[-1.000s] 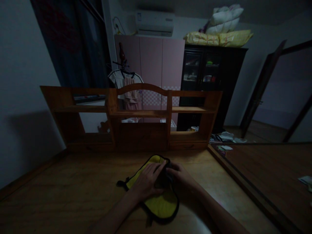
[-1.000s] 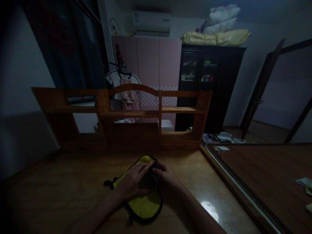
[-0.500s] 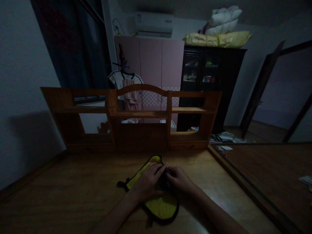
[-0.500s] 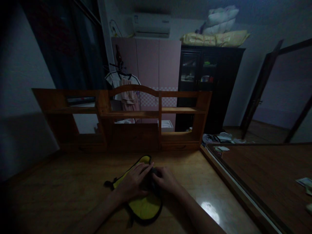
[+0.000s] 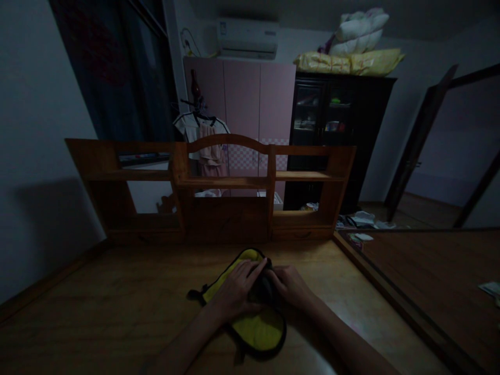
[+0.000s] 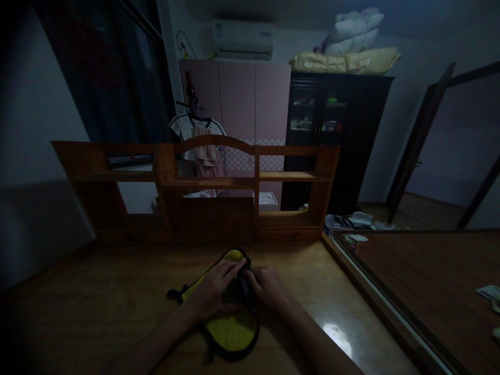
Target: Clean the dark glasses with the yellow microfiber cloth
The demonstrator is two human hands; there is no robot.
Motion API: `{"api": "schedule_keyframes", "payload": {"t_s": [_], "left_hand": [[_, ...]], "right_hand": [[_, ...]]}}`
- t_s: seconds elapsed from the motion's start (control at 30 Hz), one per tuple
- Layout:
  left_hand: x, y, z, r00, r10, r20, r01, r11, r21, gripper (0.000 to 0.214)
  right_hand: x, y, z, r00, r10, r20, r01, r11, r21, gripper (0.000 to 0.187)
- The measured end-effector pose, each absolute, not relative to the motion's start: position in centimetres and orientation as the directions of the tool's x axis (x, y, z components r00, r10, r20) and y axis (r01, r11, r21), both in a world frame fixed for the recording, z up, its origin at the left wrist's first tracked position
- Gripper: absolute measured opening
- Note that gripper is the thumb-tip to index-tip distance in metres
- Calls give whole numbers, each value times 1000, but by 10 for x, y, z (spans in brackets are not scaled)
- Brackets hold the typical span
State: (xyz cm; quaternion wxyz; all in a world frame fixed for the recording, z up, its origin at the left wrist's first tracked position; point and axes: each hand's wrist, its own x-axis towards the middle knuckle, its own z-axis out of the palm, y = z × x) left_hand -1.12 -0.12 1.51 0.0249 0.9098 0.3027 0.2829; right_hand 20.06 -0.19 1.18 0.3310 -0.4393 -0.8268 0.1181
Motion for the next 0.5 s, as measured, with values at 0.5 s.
{"api": "schedule_keyframes", "payload": {"t_s": [0.5], "left_hand": [[-11,-1,15,643,587,492,523,-806,277,119]], "right_hand": [[197,-7,19,-379,816,437,486,577,-656,24]]}}
